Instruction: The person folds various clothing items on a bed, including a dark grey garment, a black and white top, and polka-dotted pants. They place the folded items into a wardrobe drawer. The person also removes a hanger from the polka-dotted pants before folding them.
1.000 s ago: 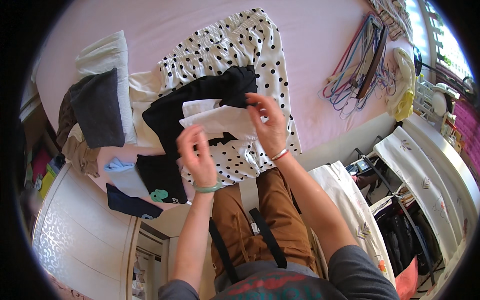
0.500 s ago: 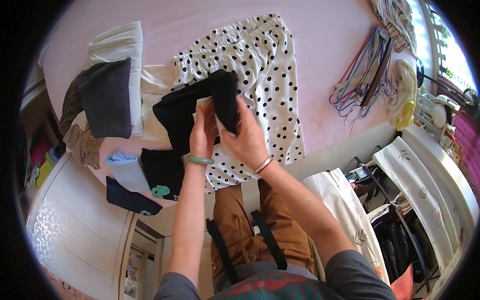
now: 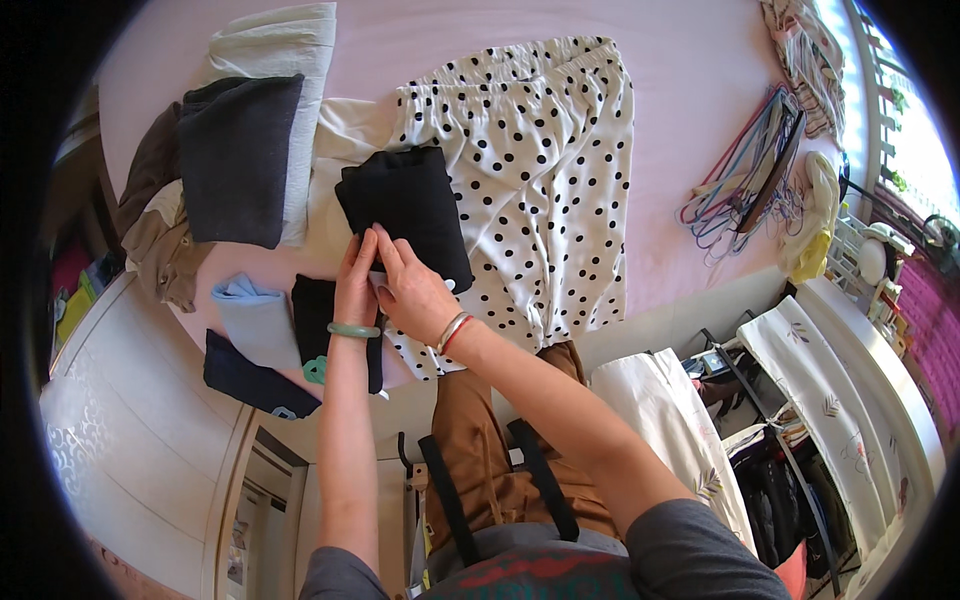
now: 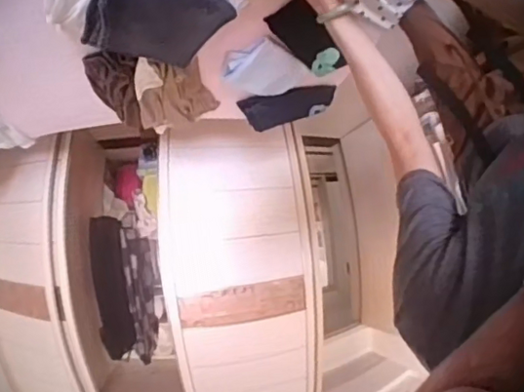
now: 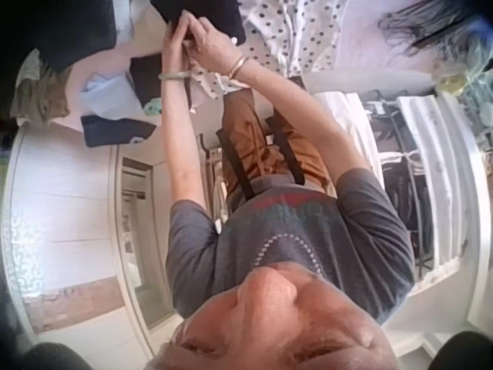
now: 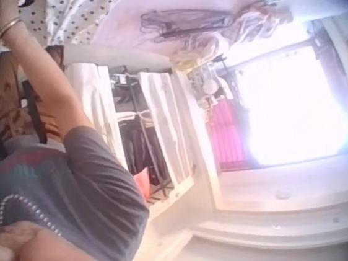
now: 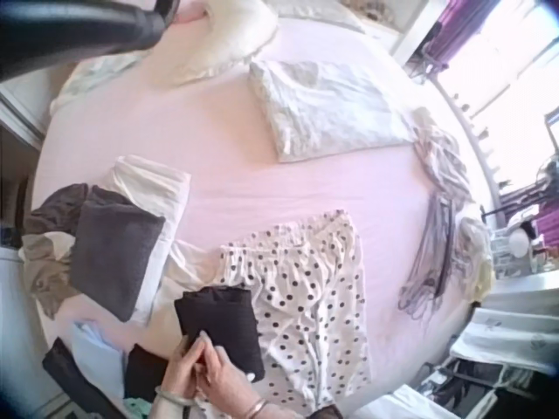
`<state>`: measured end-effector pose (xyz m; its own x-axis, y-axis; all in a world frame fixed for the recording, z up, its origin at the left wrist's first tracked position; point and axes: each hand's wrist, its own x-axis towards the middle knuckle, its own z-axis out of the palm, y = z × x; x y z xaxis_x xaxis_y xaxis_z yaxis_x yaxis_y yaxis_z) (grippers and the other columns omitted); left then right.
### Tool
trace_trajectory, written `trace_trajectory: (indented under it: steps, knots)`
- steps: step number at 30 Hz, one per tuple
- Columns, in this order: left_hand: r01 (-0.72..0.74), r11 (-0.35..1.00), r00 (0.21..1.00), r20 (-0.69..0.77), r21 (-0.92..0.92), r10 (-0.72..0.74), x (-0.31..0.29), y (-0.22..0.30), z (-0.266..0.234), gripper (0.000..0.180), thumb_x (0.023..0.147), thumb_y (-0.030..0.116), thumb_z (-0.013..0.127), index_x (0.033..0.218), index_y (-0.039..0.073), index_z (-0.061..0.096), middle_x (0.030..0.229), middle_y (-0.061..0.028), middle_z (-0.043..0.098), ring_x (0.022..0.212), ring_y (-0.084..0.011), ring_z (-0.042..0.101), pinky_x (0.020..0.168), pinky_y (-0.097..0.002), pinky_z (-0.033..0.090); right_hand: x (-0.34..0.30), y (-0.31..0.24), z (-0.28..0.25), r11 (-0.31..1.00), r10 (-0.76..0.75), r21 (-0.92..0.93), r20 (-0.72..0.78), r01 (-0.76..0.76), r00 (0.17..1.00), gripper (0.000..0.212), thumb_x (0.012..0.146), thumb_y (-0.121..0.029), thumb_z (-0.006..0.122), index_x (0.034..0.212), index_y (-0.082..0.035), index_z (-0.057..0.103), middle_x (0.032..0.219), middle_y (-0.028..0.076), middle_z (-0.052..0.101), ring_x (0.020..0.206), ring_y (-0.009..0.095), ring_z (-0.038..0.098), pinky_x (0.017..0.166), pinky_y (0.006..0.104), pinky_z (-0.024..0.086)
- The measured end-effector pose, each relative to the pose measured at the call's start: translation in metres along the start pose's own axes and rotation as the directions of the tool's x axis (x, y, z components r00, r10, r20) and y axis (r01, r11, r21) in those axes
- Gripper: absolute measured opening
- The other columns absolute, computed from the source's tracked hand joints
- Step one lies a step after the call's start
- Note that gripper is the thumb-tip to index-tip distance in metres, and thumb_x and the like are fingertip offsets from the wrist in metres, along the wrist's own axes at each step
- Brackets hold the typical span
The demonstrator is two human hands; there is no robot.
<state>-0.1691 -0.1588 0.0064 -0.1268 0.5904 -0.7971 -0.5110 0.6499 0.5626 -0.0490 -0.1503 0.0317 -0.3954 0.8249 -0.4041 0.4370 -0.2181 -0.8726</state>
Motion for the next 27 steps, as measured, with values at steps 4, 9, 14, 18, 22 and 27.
trace_trajectory:
  steps: [4,9,14,18,22,27]
  knots:
    - [-0.178,0.925,0.96,-0.148,0.335,0.238,0.014,-0.025,-0.022,0.036,0.095,0.033,0.064,0.104,-0.002,0.063,0.089,-0.002,0.059,0.083,-0.0105,0.053,0.074,-0.0251,0.046,0.002,0.0,-0.028,0.97,-0.227,-0.122,-0.158,0.21,0.961,0.048,0.079,0.003,0.06,0.125,-0.009,0.059,0.11,0.014,0.06,0.092,0.033,0.06,0.078,0.0388,0.052]
    - [-0.254,0.767,0.808,-0.307,0.589,0.503,0.012,-0.048,-0.015,0.035,0.092,0.025,0.068,0.109,-0.005,0.062,0.098,-0.0121,0.06,0.085,-0.02,0.059,0.078,-0.0302,0.048,0.026,0.007,-0.064,0.985,-0.169,-0.045,-0.041,0.168,0.985,0.04,0.09,0.004,0.051,0.127,-0.009,0.06,0.113,0.01,0.06,0.08,0.022,0.063,0.071,0.0292,0.053]
    - [-0.32,0.508,0.661,-0.195,0.8,0.724,0.007,-0.05,-0.008,0.042,0.089,0.024,0.071,0.119,-0.001,0.056,0.112,-0.0137,0.059,0.091,-0.0222,0.059,0.082,-0.0321,0.048,0.071,0.018,-0.065,0.982,0.101,0.151,0.1,-0.115,0.99,0.044,0.092,0.005,0.045,0.133,-0.009,0.055,0.115,0.005,0.06,0.078,0.013,0.063,0.069,0.0244,0.055]
    - [-0.264,0.673,0.781,-0.257,0.691,0.57,0.008,-0.053,-0.034,0.049,0.089,0.03,0.071,0.121,-0.003,0.053,0.109,-0.0163,0.061,0.091,-0.0251,0.061,0.083,-0.0354,0.049,0.069,0.021,-0.057,0.867,0.17,0.46,0.09,-0.192,0.981,0.039,0.094,0.002,0.047,0.131,-0.007,0.057,0.114,0.005,0.062,0.082,0.012,0.064,0.074,0.0248,0.055]
    - [-0.062,0.687,0.945,-0.178,0.724,0.273,-0.001,-0.022,-0.025,0.059,0.089,0.04,0.069,0.122,-0.006,0.053,0.108,-0.0175,0.065,0.095,-0.0264,0.063,0.088,-0.0333,0.047,0.025,0.048,-0.066,0.96,0.192,0.253,-0.283,-0.12,0.94,0.033,0.09,-0.006,0.061,0.123,-0.004,0.06,0.112,0.008,0.065,0.088,0.014,0.065,0.078,0.0273,0.054]
    - [-0.143,0.752,0.987,0.037,0.644,0.156,0.005,-0.01,-0.03,0.069,0.087,0.044,0.069,0.127,-0.009,0.05,0.112,-0.0165,0.067,0.1,-0.0269,0.063,0.093,-0.0309,0.046,-0.003,0.051,-0.044,0.817,0.474,0.43,-0.123,-0.384,0.872,0.061,0.082,-0.032,0.078,0.123,0.007,0.054,0.108,0.014,0.066,0.097,0.018,0.064,0.086,0.0294,0.052]
